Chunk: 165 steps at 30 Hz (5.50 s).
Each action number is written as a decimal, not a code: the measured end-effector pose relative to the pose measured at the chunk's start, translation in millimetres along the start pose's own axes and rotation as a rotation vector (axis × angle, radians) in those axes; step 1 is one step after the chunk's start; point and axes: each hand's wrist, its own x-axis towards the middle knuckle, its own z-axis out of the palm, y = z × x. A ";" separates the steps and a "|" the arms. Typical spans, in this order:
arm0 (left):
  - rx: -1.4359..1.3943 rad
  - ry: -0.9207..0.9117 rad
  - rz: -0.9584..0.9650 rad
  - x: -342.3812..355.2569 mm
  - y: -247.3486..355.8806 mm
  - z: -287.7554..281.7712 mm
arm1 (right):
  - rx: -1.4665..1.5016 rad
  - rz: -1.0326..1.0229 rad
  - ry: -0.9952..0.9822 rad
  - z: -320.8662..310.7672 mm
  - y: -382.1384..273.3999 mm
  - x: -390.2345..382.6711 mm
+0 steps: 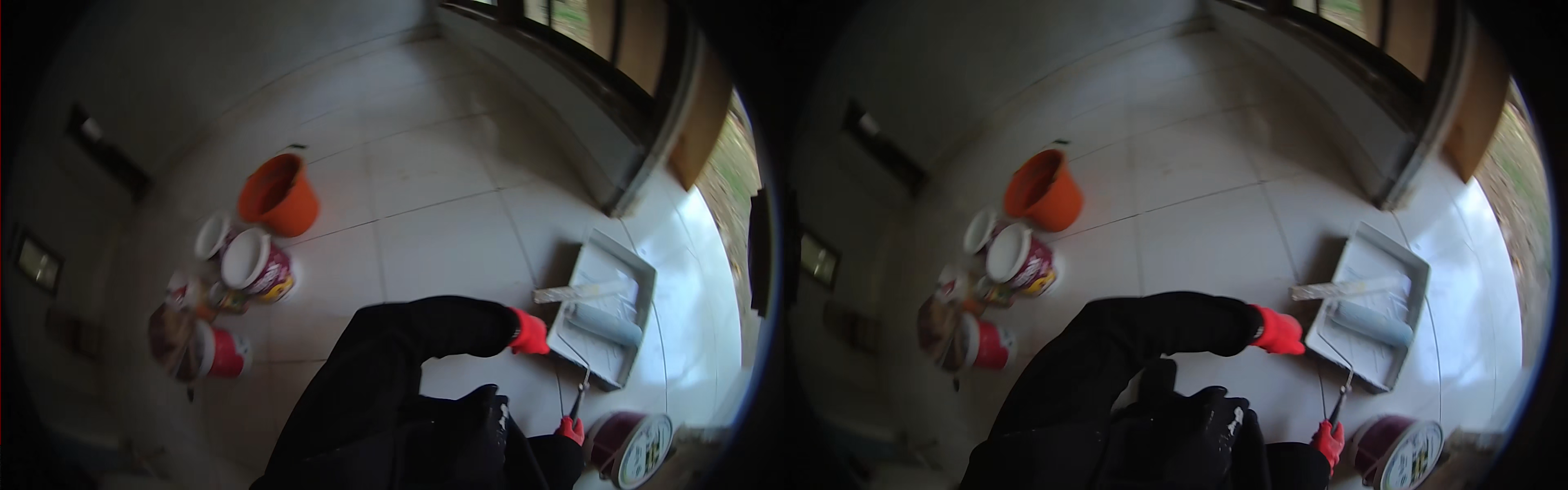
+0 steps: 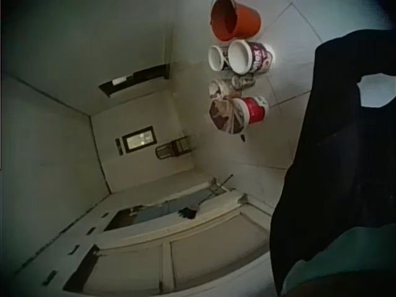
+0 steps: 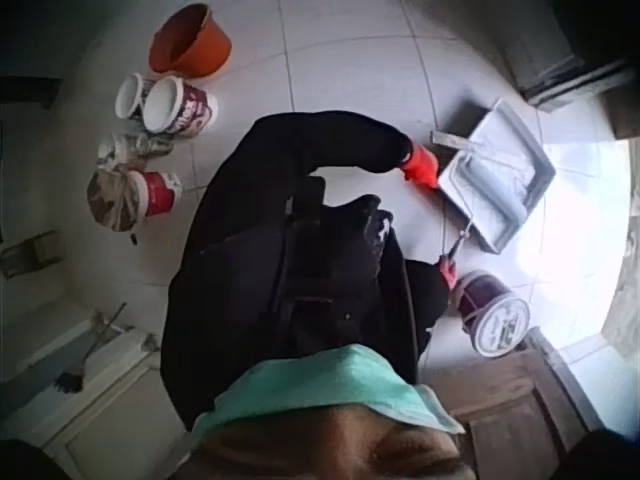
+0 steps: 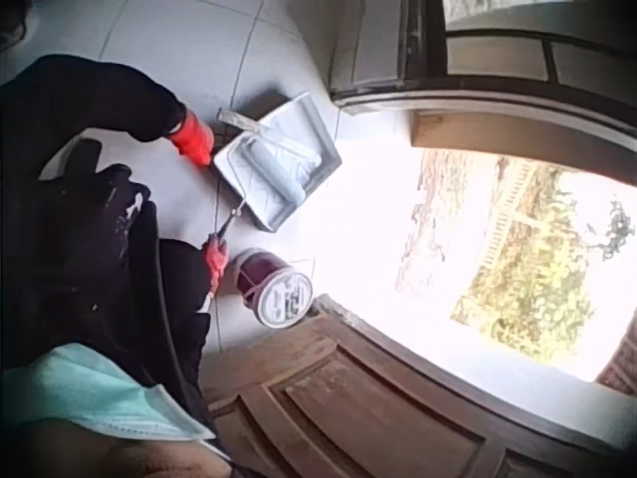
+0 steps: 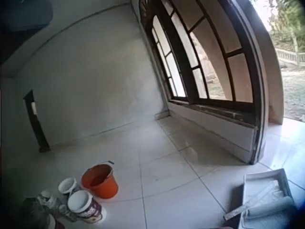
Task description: The person prepares paint for a project by opening a container of white paint and stirring it with a wooden stick.
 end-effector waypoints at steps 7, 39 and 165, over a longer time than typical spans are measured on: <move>0.278 0.314 0.088 -32.8 55.9 36.4 | 0.247 -0.282 -0.074 -87.9 232.5 145.2; -1.171 0.589 0.323 91.5 -18.0 46.8 | 0.162 0.034 0.166 20.2 4.7 -65.6; -1.109 0.614 -0.138 420.4 36.1 55.6 | 1.006 0.064 0.329 -283.1 106.2 90.4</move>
